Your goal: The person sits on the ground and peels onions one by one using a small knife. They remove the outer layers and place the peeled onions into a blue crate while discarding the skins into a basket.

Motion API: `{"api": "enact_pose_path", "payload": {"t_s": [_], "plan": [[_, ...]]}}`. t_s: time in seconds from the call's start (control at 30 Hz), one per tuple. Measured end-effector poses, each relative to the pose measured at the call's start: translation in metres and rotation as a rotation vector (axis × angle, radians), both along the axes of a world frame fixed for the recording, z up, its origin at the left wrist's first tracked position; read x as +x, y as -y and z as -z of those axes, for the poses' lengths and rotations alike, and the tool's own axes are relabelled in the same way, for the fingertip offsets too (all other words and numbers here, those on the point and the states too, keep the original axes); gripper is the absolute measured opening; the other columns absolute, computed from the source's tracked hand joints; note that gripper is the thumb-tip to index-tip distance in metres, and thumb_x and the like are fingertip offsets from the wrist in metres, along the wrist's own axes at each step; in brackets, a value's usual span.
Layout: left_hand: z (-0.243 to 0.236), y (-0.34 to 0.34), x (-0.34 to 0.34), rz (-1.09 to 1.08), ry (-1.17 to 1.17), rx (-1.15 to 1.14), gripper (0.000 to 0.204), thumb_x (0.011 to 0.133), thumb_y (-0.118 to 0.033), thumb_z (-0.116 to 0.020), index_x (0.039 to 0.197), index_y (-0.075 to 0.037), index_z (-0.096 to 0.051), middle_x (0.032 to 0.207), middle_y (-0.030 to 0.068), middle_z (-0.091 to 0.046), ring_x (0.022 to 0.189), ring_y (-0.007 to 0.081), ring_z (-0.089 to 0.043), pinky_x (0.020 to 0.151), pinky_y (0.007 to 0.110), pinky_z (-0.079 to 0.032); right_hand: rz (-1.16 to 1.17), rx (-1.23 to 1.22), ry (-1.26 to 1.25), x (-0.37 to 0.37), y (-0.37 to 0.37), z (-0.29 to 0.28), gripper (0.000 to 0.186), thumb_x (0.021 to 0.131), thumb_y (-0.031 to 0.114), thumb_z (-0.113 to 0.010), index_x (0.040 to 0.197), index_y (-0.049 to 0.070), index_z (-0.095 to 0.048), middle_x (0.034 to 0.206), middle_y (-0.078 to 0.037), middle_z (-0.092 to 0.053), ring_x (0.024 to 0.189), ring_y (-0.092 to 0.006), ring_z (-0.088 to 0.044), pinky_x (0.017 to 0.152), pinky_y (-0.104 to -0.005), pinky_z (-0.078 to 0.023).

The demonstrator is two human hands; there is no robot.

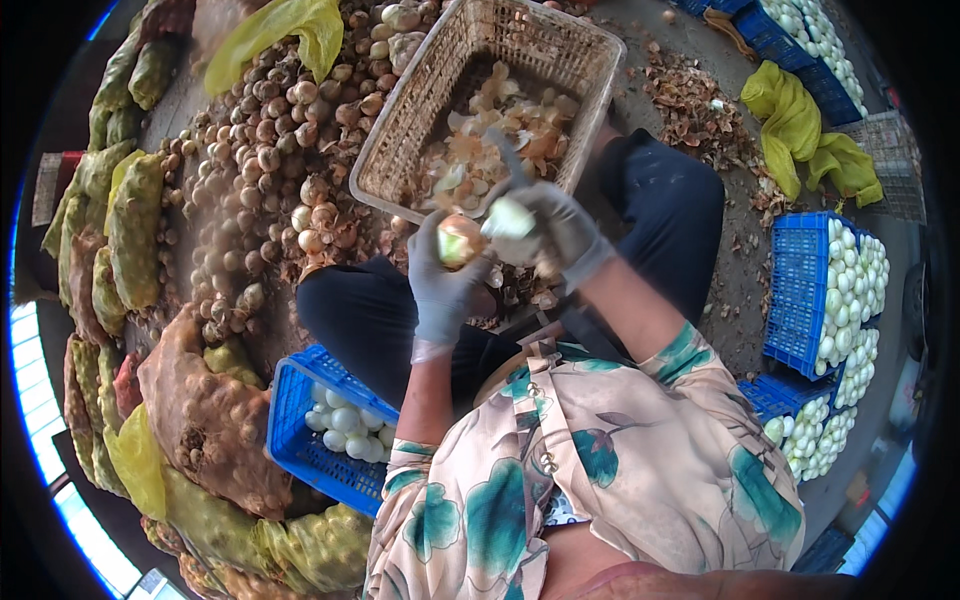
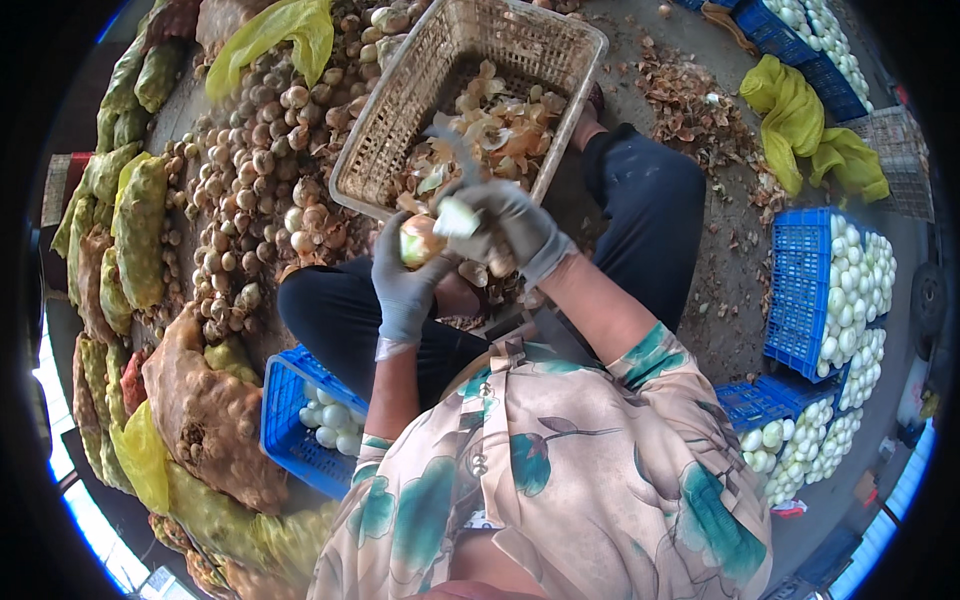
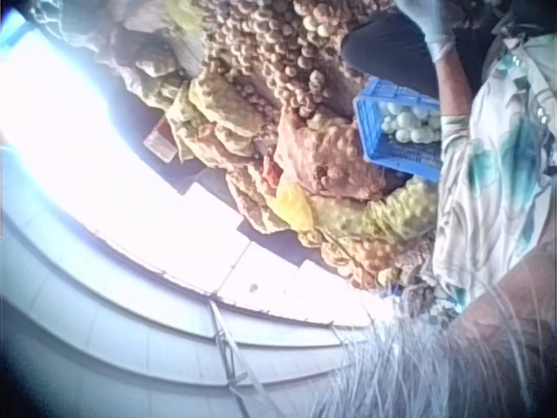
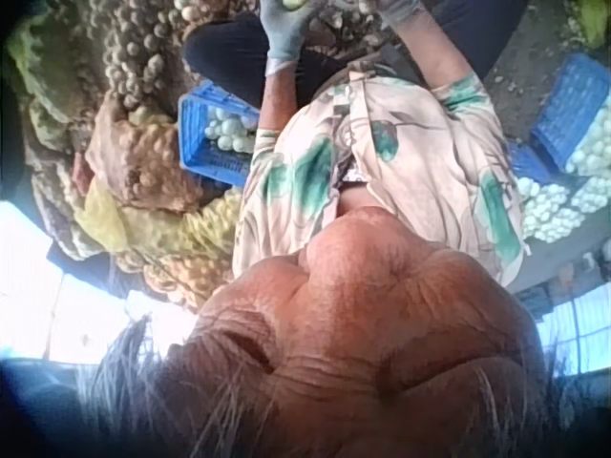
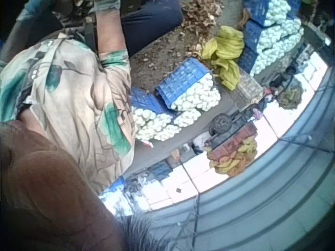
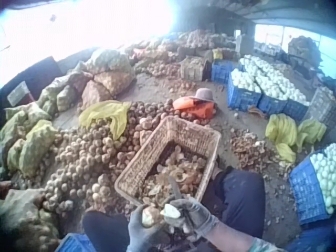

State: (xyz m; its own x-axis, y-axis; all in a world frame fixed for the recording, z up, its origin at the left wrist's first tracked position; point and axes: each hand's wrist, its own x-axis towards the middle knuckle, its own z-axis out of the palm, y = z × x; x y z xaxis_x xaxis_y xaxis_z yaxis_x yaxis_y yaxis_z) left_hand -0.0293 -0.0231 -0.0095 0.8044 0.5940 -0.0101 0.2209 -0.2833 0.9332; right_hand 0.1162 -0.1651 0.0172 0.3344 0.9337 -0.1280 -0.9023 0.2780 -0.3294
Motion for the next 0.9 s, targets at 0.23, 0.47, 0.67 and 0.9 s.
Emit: {"api": "enact_pose_path", "payload": {"t_s": [0.23,0.47,0.67,0.9], "plan": [[0.057,-0.019,-0.016,-0.54,0.167,-1.453,0.057,0.089,-0.049,-0.075,0.13,-0.014,-0.059,0.124,0.0116,-0.066,0.114,0.0332,-0.063,0.095,0.056,-0.053,0.322,-1.187,0.903,0.059,0.019,-0.001,0.033,0.102,0.033,-0.065,0.103,0.0,-0.069,0.071,-0.003,-0.067,0.054,-0.0118,-0.062,0.047,-0.0273,-0.05],[0.061,-0.013,-0.005,-0.604,0.18,-1.413,0.056,0.093,-0.053,-0.07,0.126,-0.01,-0.061,0.117,0.0136,-0.067,0.103,0.0351,-0.066,0.088,0.054,-0.058,0.03,-0.97,1.534,-0.04,0.001,0.035,0.03,0.099,0.034,-0.058,0.096,0.005,-0.065,0.085,-0.024,-0.07,0.081,-0.0436,-0.069,0.073,-0.0527,-0.055],[0.044,-0.005,0.003,-0.649,0.232,-1.343,0.052,0.096,-0.045,-0.07,0.128,-0.007,-0.058,0.12,0.0136,-0.065,0.107,0.032,-0.067,0.095,0.05,-0.058,0.138,-0.913,1.874,-0.069,-0.012,0.051,0.024,0.097,0.027,-0.059,0.09,0.004,-0.062,0.077,-0.018,-0.069,0.07,-0.0361,-0.07,0.061,-0.0466,-0.055],[0.05,-0.006,0.005,-0.641,0.296,-1.388,0.054,0.097,-0.041,-0.07,0.132,-0.003,-0.054,0.123,0.0152,-0.063,0.113,0.0324,-0.064,0.105,0.048,-0.053,0.176,-0.882,1.95,-0.075,-0.022,0.074,0.021,0.095,0.025,-0.061,0.089,0.004,-0.062,0.074,-0.016,-0.069,0.066,-0.0351,-0.07,0.058,-0.0462,-0.055]]}}
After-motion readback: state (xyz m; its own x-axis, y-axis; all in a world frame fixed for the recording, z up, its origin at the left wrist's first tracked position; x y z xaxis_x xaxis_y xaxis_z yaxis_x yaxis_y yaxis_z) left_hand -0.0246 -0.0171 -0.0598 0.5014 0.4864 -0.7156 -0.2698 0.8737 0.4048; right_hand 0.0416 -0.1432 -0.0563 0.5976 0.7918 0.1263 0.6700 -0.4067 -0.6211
